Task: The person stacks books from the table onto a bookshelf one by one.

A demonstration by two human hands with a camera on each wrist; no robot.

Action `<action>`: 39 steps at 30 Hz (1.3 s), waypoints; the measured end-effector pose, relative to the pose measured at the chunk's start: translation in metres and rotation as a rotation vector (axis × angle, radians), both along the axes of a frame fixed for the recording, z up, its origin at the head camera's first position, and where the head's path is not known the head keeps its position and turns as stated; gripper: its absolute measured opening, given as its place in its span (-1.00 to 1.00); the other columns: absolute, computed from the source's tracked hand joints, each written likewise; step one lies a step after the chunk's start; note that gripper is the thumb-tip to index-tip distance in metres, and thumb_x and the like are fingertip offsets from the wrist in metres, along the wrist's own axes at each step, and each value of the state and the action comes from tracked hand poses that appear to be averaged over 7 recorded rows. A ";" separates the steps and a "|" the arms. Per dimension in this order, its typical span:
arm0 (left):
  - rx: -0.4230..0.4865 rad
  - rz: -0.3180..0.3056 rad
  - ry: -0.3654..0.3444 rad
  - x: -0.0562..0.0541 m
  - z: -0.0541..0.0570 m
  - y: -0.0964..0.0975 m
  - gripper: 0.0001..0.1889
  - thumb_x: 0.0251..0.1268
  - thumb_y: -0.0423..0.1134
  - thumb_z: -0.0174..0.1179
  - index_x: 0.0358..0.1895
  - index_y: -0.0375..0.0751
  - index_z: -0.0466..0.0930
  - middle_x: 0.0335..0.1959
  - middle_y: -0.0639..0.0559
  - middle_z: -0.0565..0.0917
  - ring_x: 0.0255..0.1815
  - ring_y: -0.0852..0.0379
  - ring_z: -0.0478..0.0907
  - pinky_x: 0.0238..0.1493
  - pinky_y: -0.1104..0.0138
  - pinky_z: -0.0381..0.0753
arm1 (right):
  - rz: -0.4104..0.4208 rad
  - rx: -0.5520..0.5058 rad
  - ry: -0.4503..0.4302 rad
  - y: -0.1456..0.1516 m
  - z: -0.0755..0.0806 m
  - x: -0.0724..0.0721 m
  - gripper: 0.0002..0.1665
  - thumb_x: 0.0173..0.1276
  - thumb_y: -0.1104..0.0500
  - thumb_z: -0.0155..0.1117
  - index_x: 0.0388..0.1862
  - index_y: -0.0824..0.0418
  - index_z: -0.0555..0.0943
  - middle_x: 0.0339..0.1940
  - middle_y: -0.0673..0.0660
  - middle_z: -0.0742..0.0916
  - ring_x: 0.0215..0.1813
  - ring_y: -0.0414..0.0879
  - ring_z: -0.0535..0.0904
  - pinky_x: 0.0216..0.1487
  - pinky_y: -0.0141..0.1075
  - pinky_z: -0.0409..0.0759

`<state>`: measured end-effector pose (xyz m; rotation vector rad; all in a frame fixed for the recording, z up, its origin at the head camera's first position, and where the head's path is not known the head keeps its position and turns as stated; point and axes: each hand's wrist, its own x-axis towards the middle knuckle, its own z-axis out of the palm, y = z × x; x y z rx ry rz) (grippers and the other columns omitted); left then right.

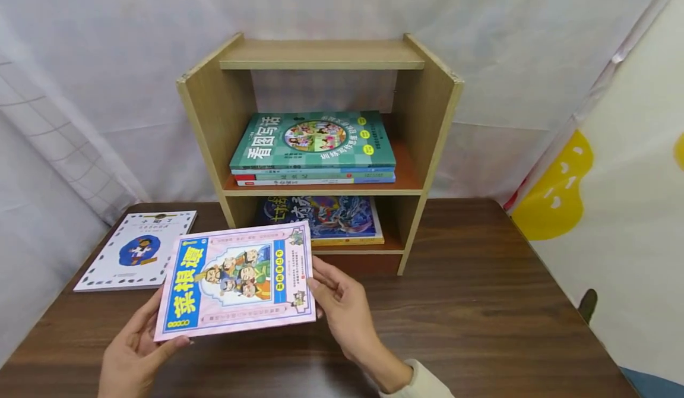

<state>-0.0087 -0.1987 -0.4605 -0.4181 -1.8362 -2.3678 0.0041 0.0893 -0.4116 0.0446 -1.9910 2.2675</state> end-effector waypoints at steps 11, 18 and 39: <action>0.060 -0.061 0.007 0.007 -0.003 0.031 -0.11 -0.06 -0.74 0.26 0.43 -0.44 0.09 0.39 -0.16 0.25 0.13 0.07 0.53 -0.04 0.18 0.55 | -0.072 0.003 0.148 0.021 -0.010 0.015 -0.51 0.50 0.23 0.04 0.35 0.37 0.37 0.22 0.27 0.56 0.06 0.07 0.60 -0.07 -0.15 0.63; 0.057 -0.106 -0.020 -0.001 0.004 0.044 -0.08 -0.04 -0.69 0.29 0.46 -0.34 0.08 0.32 -0.38 0.28 0.00 -0.04 0.61 -0.13 0.14 0.61 | 0.246 0.005 0.266 0.054 -0.009 0.016 -0.37 0.49 0.43 -0.14 0.50 0.37 0.03 0.47 0.29 0.25 0.24 0.06 0.47 0.06 -0.19 0.57; 0.049 -0.238 0.045 -0.044 0.012 0.097 -0.10 0.14 -0.60 0.23 0.52 -0.15 -0.03 0.42 -0.23 0.20 0.09 -0.08 0.55 0.01 0.20 0.55 | 0.082 0.443 0.292 0.085 -0.019 0.004 0.00 0.43 0.43 0.04 0.57 -0.03 -0.30 0.55 0.20 0.01 0.08 -0.10 0.53 -0.16 -0.19 0.65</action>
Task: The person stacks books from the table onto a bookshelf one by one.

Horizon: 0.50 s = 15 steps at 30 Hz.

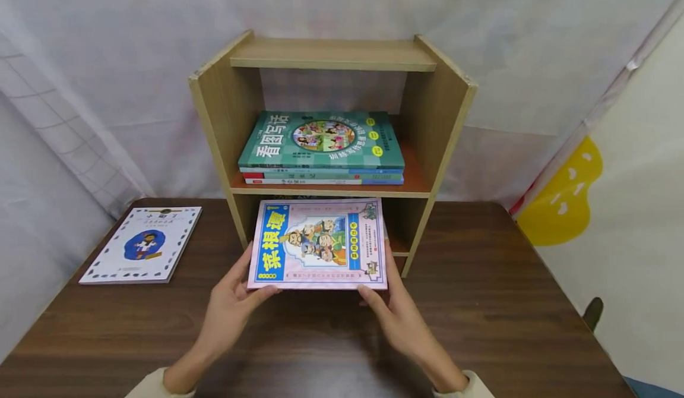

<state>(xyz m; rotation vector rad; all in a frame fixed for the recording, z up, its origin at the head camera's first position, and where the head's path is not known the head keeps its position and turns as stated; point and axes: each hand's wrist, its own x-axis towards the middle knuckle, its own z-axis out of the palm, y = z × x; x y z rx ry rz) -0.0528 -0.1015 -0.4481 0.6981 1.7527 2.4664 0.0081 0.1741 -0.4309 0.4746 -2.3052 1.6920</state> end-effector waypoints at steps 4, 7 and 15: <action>-0.051 0.045 0.041 -0.015 -0.002 0.007 -0.17 0.21 -0.59 0.18 0.50 -0.30 -0.05 0.47 -0.19 0.12 0.15 -0.09 0.49 0.05 0.27 0.52 | -0.047 0.034 -0.039 -0.001 -0.003 -0.008 -0.08 0.50 0.35 -0.05 0.57 -0.11 -0.30 0.55 0.09 0.02 0.01 -0.08 0.54 -0.22 -0.15 0.66; -0.105 0.078 0.069 -0.021 -0.003 0.010 -0.20 0.23 -0.59 0.17 0.49 -0.37 -0.05 0.44 -0.25 0.15 0.13 -0.12 0.49 0.05 0.31 0.51 | -0.082 0.063 -0.034 -0.002 -0.005 -0.012 -0.11 0.51 0.35 -0.09 0.57 -0.11 -0.29 0.54 0.10 0.06 -0.05 -0.08 0.56 -0.26 -0.15 0.66; -0.243 0.239 0.119 -0.027 -0.004 0.015 -0.25 0.22 -0.50 0.22 0.46 -0.38 0.06 0.37 -0.28 0.28 0.03 -0.05 0.57 -0.05 0.36 0.57 | -0.193 0.118 0.060 -0.005 -0.014 -0.027 -0.22 0.53 0.34 -0.13 0.58 0.03 -0.18 0.22 0.29 0.52 -0.17 0.17 0.62 -0.43 -0.11 0.64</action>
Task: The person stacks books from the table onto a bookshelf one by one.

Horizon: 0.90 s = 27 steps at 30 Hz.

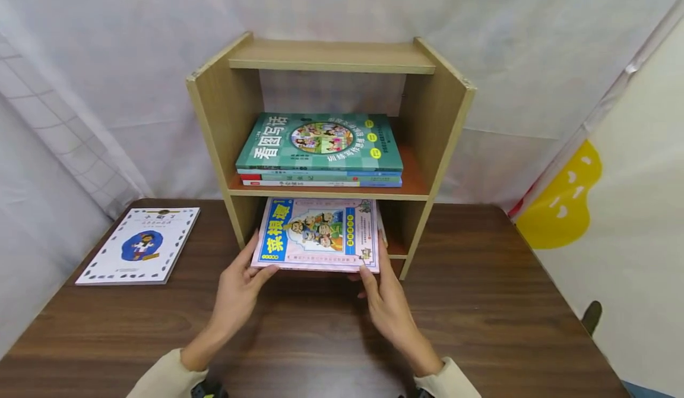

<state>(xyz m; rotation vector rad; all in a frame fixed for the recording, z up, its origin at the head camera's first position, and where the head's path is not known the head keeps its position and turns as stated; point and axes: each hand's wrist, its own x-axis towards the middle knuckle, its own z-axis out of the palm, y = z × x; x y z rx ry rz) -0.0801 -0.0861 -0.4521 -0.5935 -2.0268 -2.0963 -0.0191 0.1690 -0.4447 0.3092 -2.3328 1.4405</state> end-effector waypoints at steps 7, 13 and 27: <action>-0.105 0.093 0.027 -0.002 0.006 0.005 -0.28 0.27 -0.45 0.21 0.44 -0.41 0.08 0.39 -0.31 0.23 0.04 -0.05 0.57 -0.07 0.35 0.58 | -0.131 0.079 0.069 -0.003 0.006 -0.015 -0.21 0.53 0.33 -0.09 0.57 0.10 -0.19 0.46 0.23 0.30 -0.37 -0.03 0.66 -0.54 -0.19 0.61; -0.210 0.193 0.071 -0.007 0.012 0.008 -0.35 0.23 -0.36 0.29 0.38 -0.36 0.27 0.26 -0.27 0.44 -0.04 0.01 0.62 -0.19 0.38 0.63 | -0.189 0.065 0.096 -0.015 0.028 -0.011 -0.33 0.49 0.40 -0.06 0.51 0.33 0.02 0.12 0.41 0.58 -0.44 0.03 0.67 -0.59 -0.17 0.60; -0.183 0.176 0.023 -0.004 0.018 0.006 -0.39 0.24 -0.51 0.22 0.36 -0.44 0.26 0.13 -0.30 0.53 -0.16 0.01 0.66 -0.23 0.37 0.65 | -0.279 0.156 0.202 -0.006 0.005 -0.025 -0.36 0.43 0.29 0.14 0.45 0.30 0.24 -0.41 0.16 0.71 -0.58 -0.03 0.64 -0.64 -0.43 0.51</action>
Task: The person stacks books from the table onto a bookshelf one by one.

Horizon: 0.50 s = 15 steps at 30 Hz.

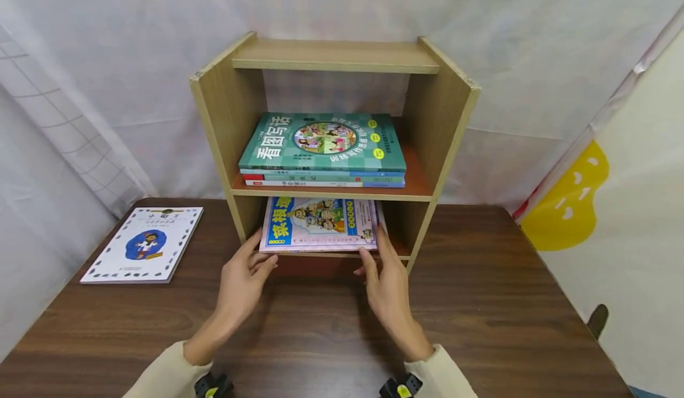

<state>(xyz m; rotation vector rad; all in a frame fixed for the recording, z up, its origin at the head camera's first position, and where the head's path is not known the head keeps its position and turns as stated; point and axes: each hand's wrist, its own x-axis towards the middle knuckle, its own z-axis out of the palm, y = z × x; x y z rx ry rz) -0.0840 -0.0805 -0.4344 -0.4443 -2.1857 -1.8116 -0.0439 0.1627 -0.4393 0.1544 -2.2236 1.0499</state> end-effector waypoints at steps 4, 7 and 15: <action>-0.014 -0.044 -0.025 0.013 -0.001 -0.005 -0.38 0.27 -0.49 0.19 0.38 -0.47 0.20 0.28 -0.31 0.40 0.00 -0.02 0.61 -0.10 0.31 0.62 | 0.000 0.012 -0.028 -0.003 0.002 0.018 -0.35 0.43 0.27 0.15 0.44 0.36 0.23 -0.53 0.03 0.69 -0.62 -0.15 0.59 -0.65 -0.44 0.50; -0.030 -0.045 -0.034 0.015 -0.001 -0.007 -0.39 0.29 -0.43 0.20 0.38 -0.45 0.21 0.26 -0.30 0.43 -0.07 -0.02 0.63 -0.16 0.33 0.63 | 0.008 -0.041 -0.069 -0.006 0.004 0.023 -0.36 0.46 0.21 0.12 0.45 0.33 0.23 -0.63 -0.01 0.68 -0.64 -0.12 0.58 -0.65 -0.40 0.52; -0.166 0.024 0.035 0.003 0.004 -0.008 -0.41 0.24 -0.35 0.27 0.32 -0.45 0.33 -0.13 -0.22 0.67 -0.47 0.13 0.58 -0.50 0.42 0.53 | -0.004 -0.070 -0.142 -0.005 0.011 0.018 -0.33 0.50 0.08 0.08 0.47 0.31 0.19 -0.64 -0.02 0.69 -0.68 -0.15 0.56 -0.62 -0.34 0.56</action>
